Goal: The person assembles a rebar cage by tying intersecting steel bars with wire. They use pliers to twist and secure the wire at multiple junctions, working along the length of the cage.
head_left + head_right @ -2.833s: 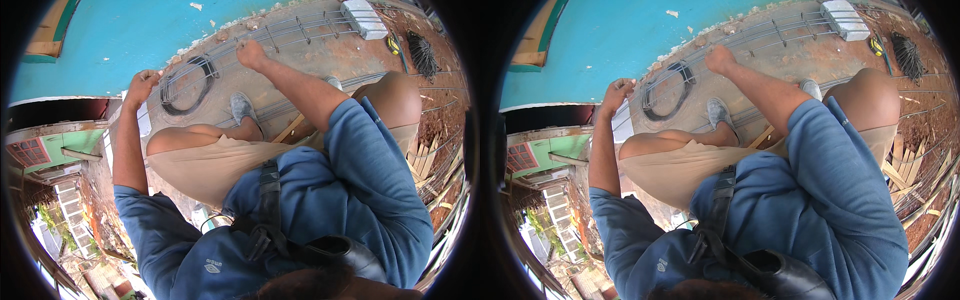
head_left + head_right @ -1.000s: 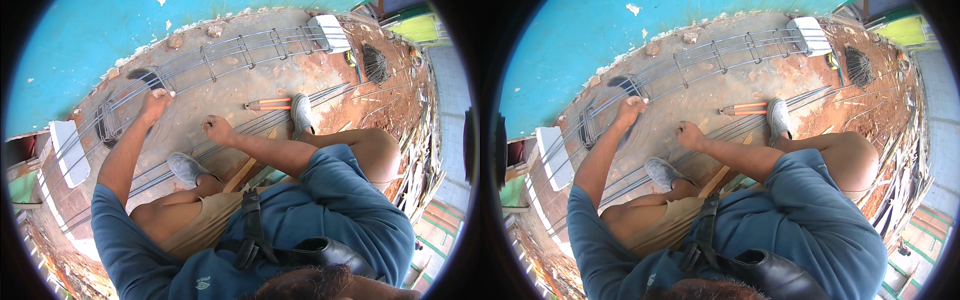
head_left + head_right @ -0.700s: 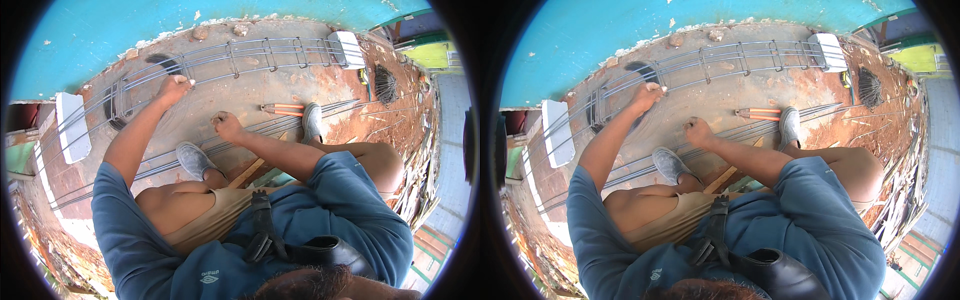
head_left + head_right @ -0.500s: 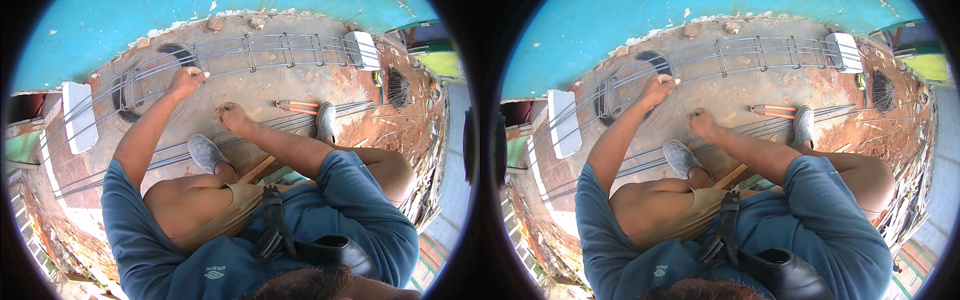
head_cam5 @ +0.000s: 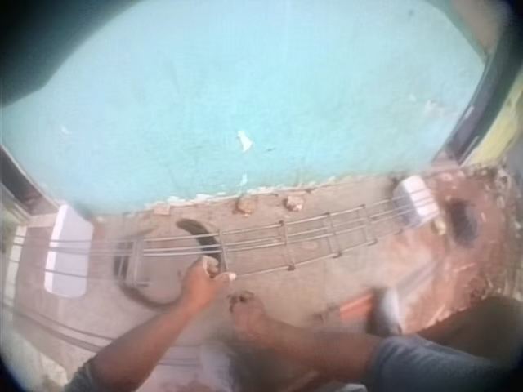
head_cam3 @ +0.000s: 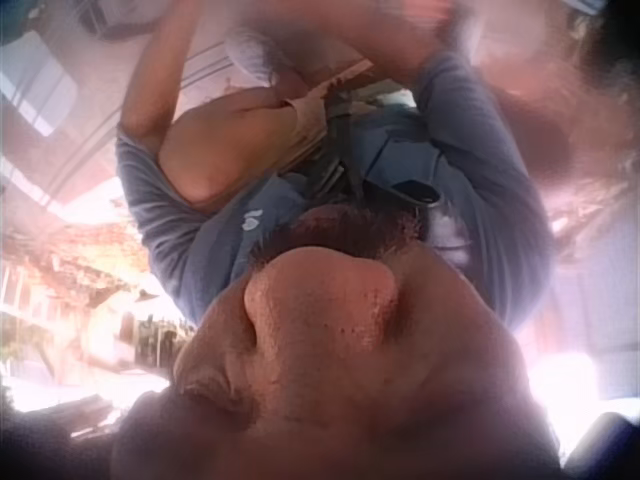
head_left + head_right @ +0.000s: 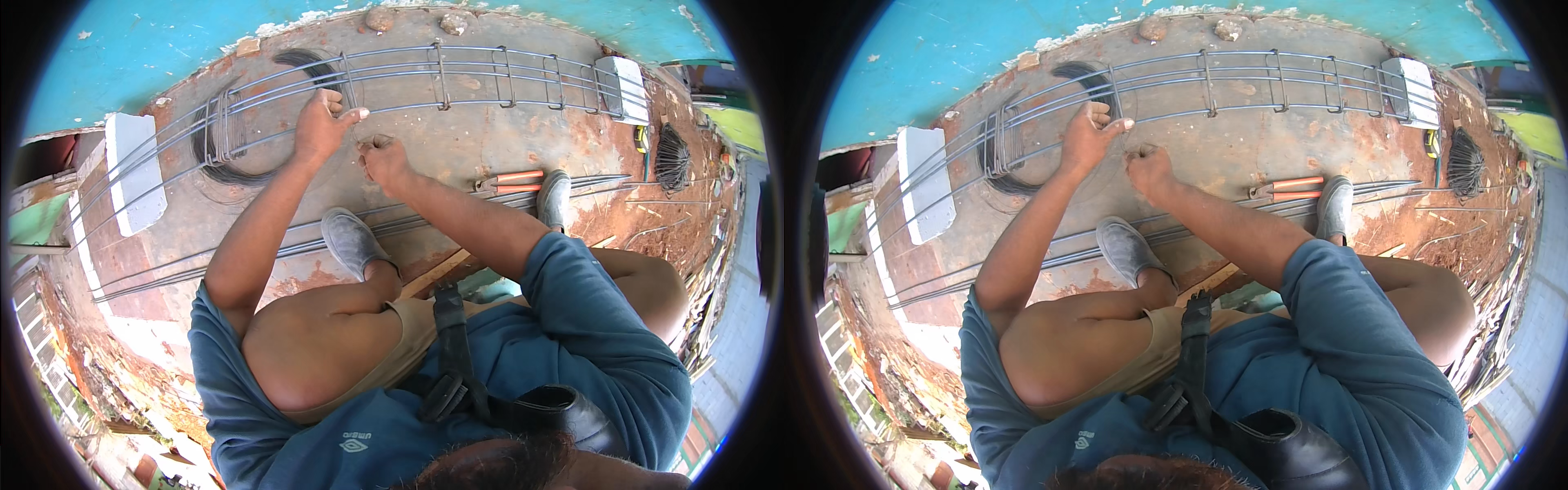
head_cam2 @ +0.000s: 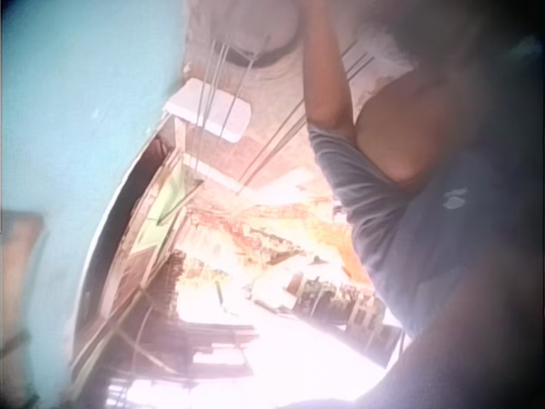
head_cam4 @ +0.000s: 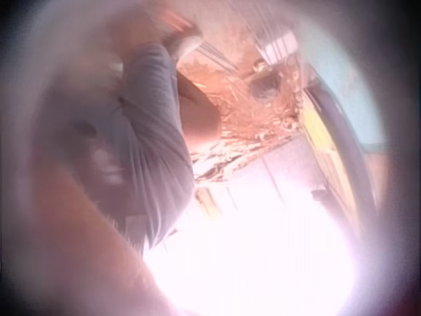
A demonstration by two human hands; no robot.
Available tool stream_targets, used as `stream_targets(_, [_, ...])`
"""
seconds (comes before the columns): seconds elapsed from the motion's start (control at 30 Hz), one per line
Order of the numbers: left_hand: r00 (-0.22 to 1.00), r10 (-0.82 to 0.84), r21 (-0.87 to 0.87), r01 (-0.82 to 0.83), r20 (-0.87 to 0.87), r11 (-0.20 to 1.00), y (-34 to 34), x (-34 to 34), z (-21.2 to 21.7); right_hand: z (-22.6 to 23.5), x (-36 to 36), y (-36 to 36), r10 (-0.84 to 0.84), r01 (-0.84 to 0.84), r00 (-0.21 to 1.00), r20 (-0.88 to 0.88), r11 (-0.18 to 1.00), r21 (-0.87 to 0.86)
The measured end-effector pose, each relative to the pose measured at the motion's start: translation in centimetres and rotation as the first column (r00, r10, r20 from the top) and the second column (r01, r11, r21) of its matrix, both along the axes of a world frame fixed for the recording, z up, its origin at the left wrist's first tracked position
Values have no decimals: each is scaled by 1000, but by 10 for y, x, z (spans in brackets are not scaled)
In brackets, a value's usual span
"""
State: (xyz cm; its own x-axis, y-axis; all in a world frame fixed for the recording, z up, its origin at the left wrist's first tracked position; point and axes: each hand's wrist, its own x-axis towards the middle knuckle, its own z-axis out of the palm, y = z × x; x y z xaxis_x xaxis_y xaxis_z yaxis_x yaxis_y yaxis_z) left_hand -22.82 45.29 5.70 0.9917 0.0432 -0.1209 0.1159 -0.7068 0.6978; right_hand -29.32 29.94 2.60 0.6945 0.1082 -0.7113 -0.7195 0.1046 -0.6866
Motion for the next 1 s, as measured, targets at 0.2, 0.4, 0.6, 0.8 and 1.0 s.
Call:
stream_targets(0.2, [1000,22,-8,-22,2,1000,-2,-6,2,-3,-13,3,15,-15,1000,-3,1000,12])
stream_targets(0.4, [995,14,20,-16,100,1000,-1,-8,3,21,18,6,-64,67,997,-43,996,54])
stream_targets(0.6, [998,-6,-52,3,-64,999,-7,-4,14,16,21,5,-57,62,994,90,997,-49])
stream_targets(0.8, [996,25,-166,-39,-88,985,-7,-10,12,7,9,5,-54,71,983,178,993,-93])
stream_targets(1.0, [998,7,-127,-14,-58,992,-8,-9,14,-22,1,-2,-78,87,955,287,996,-19])
